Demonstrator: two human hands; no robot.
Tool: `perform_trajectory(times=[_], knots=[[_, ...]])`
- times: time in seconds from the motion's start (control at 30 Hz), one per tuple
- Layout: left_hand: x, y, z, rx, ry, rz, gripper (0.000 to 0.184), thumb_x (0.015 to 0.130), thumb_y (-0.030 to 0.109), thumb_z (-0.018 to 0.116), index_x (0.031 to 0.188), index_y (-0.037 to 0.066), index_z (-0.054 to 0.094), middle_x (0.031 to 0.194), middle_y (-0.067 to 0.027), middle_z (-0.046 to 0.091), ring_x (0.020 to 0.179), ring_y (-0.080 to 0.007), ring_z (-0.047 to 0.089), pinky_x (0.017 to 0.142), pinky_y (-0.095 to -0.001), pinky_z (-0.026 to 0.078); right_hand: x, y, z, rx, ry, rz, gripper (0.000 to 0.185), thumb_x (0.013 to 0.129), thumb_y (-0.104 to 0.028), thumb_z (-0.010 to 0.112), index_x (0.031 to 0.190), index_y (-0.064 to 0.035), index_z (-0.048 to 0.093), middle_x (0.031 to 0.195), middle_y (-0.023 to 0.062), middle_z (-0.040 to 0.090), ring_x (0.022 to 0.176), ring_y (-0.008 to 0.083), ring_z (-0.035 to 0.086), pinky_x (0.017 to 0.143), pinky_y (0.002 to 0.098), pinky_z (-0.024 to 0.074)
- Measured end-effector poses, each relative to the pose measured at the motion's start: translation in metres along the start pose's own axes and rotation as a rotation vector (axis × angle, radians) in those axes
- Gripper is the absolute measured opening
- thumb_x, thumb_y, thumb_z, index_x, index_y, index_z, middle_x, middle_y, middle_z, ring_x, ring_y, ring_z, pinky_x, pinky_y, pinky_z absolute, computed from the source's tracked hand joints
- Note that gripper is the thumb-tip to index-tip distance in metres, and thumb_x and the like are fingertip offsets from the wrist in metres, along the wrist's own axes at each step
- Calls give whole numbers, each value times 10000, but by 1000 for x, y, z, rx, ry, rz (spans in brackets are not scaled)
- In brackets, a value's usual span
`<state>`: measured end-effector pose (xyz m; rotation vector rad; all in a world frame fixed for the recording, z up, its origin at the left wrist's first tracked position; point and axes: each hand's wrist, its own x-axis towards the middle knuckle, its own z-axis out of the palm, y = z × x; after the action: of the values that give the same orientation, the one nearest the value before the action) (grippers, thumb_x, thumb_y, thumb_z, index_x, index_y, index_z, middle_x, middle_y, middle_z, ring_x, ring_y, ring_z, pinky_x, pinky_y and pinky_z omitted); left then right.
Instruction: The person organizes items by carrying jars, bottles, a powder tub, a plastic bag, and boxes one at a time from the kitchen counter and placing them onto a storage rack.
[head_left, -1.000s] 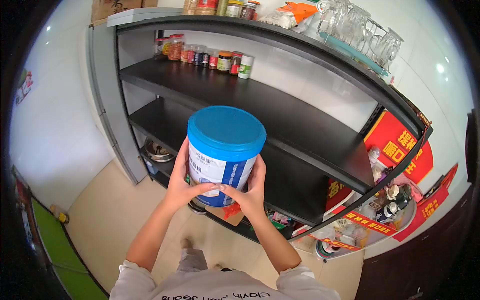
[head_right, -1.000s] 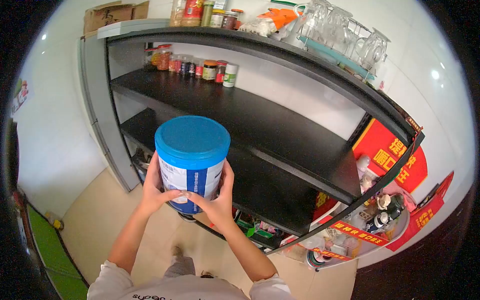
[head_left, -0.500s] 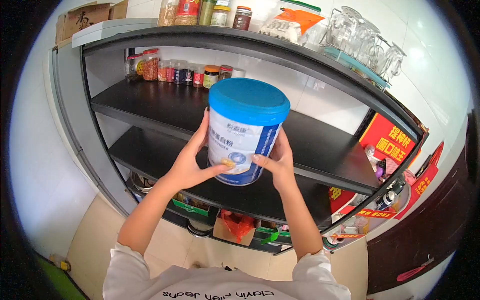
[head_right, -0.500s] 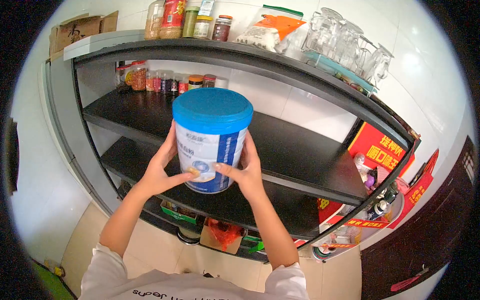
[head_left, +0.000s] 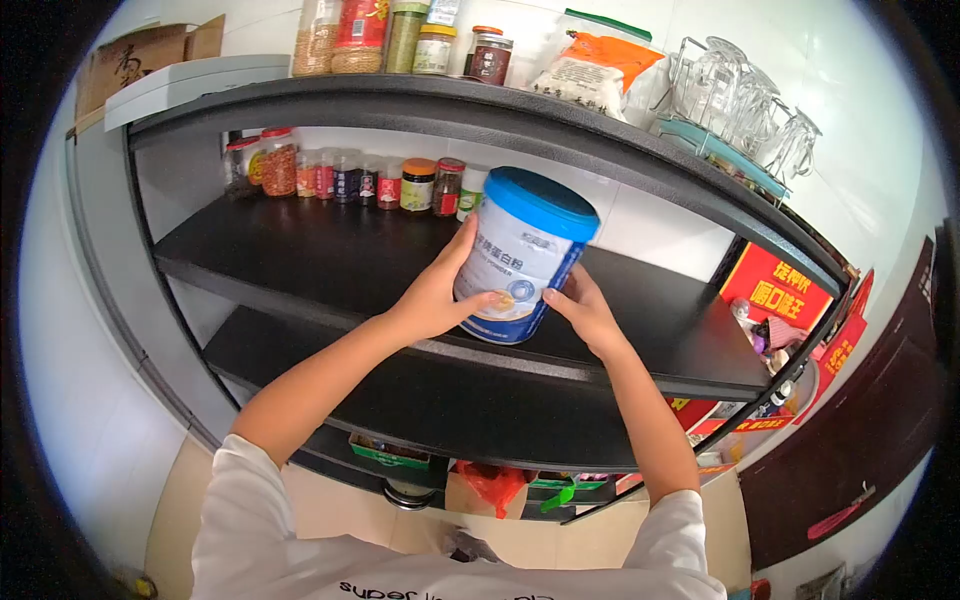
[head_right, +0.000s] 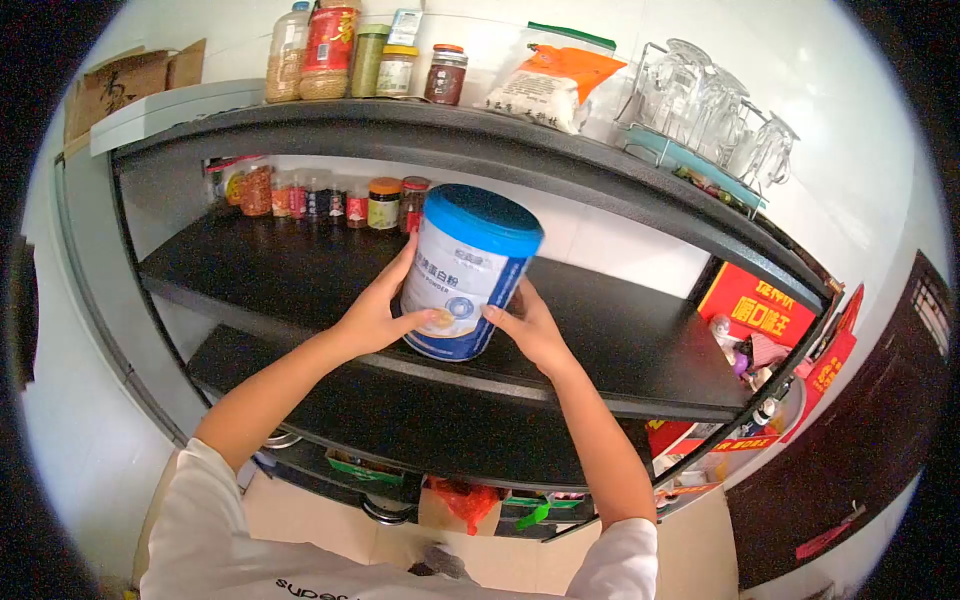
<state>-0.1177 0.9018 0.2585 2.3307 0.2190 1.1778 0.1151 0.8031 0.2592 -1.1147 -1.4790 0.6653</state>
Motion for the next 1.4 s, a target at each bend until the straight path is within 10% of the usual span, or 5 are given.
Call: perform_trajectory(times=[0.5,1.17,1.3,1.4], knots=[[94,-106,14,422,-299,-147,1109,850,290,653,1401,-24,-257,1505,-326,-14,1405,-398,163,1135,-386,244,121,87,-70,-571,1,29,815,927,-433,552,1463,34,154,1353,255,462,1249,321,472,1033,359,375],[130,-173,54,552,-192,-148,966,859,178,606,1430,-62,-135,1498,-329,14,1342,-430,292,1065,-398,362,179,166,-101,-557,198,116,720,938,-469,524,1336,115,390,1184,233,600,1086,266,588,949,341,433],[128,-153,48,551,-309,-309,1010,840,192,629,1437,-34,-153,1499,-327,18,1371,-431,231,1102,-404,309,162,139,-83,-759,244,217,713,924,-547,476,1239,93,484,1129,275,611,1077,379,588,939,394,443],[110,-106,58,650,-122,-45,779,846,212,624,1448,27,166,1465,-307,183,1348,-411,294,1081,-420,334,140,137,-64,-1005,256,171,736,880,-628,458,1172,45,516,1029,275,633,1032,437,588,907,470,450]])
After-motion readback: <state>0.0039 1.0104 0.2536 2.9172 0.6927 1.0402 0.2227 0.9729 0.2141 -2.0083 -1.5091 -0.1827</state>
